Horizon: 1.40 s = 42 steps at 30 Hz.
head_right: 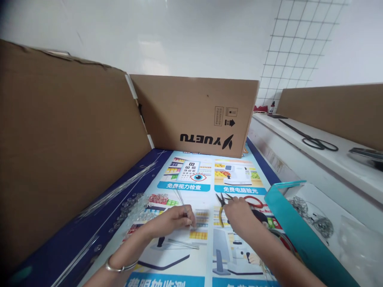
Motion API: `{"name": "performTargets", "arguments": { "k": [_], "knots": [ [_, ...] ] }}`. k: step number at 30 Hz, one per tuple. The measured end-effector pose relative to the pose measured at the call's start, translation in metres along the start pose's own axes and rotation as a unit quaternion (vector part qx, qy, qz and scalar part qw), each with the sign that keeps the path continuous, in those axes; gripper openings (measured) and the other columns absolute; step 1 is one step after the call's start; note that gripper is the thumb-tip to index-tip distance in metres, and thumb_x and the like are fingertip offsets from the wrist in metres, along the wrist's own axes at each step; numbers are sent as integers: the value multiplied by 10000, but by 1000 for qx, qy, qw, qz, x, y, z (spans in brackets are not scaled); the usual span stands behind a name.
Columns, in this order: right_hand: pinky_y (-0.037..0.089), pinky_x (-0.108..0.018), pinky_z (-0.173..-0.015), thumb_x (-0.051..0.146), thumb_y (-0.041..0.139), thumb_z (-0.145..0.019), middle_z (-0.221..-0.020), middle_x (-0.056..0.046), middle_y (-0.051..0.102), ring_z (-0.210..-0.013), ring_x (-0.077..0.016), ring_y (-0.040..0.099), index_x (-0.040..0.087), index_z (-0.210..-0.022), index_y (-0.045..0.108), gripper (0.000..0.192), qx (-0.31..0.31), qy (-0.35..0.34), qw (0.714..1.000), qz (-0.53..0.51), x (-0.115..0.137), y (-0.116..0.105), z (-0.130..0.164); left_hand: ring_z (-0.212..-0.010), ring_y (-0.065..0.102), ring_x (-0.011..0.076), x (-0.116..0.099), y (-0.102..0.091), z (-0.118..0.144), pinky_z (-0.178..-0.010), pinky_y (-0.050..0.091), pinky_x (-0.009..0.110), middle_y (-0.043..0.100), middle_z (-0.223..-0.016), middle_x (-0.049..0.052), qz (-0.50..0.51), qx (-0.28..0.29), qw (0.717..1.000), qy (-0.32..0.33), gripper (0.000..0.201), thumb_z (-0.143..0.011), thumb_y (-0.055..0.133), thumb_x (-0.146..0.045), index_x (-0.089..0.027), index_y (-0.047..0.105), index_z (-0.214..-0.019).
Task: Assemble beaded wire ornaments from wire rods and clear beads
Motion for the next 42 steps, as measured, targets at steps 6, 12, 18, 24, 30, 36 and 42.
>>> {"name": "performTargets", "arguments": {
  "k": [6, 12, 18, 24, 30, 36, 42],
  "knots": [
    [366, -287, -649, 228, 486, -821, -831, -54, 648, -784, -210, 581, 202, -801, 623, 141, -9, -111, 990, -81, 64, -24, 14, -772, 561, 149, -9, -12, 3, -700, 406, 253, 653, -832, 10, -41, -48, 998, 15, 137, -803, 471, -191, -180, 608, -795],
    [379, -287, -624, 236, 540, -782, -883, -65, 623, -774, -213, 576, 179, -861, 595, 112, -19, -173, 979, -106, 105, -6, 18, -691, 526, 125, -17, -28, 10, -636, 394, 234, 642, -796, 7, -70, -94, 993, 23, 150, -810, 460, -179, -178, 607, -784],
    [337, -283, -523, 1, 554, -694, -795, -73, 625, -684, -209, 580, 145, -786, 591, 175, -36, -202, 979, -13, 119, 10, 7, -730, 552, 132, -21, -39, 14, -657, 407, 239, 649, -816, 13, -82, -131, 987, 30, 133, -817, 463, -175, -184, 593, -790],
    [295, -288, -480, 52, 596, -720, -698, -83, 605, -629, -204, 552, 132, -732, 575, 84, -92, -249, 964, 27, 132, 10, 3, -744, 567, 138, -22, -40, 15, -663, 421, 243, 656, -814, 20, -84, -141, 986, 31, 127, -821, 467, -184, -178, 593, -807],
    [270, -292, -469, 87, 585, -742, -663, -53, 568, -600, -188, 504, 144, -727, 540, 74, -137, -326, 935, 39, 140, 5, -2, -739, 572, 132, -26, -36, 15, -687, 424, 243, 661, -807, 15, -68, -127, 989, 28, 117, -803, 475, -163, -174, 588, -775],
    [291, -297, -507, 104, 560, -772, -723, -46, 582, -648, -192, 507, 148, -780, 541, 48, -144, -330, 933, 14, 141, -5, -4, -687, 588, 123, -17, -32, 10, -626, 439, 224, 645, -733, 11, -37, -109, 993, 15, 98, -797, 444, -154, -173, 532, -759],
    [316, -267, -556, 106, 517, -797, -742, -11, 597, -687, -163, 523, 176, -763, 555, 87, -112, -301, 945, -57, 112, -7, -2, -642, 565, 113, -8, -28, 6, -581, 417, 205, 643, -699, 3, -45, -93, 995, 8, 102, -773, 443, -146, -170, 539, -748]
  ]
}}
Point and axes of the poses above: each hand's wrist, its own z-axis away from the middle knuckle, its own y-axis out of the palm, x = y × z, the point moved 3 cm from there along -z, towards the middle knuckle
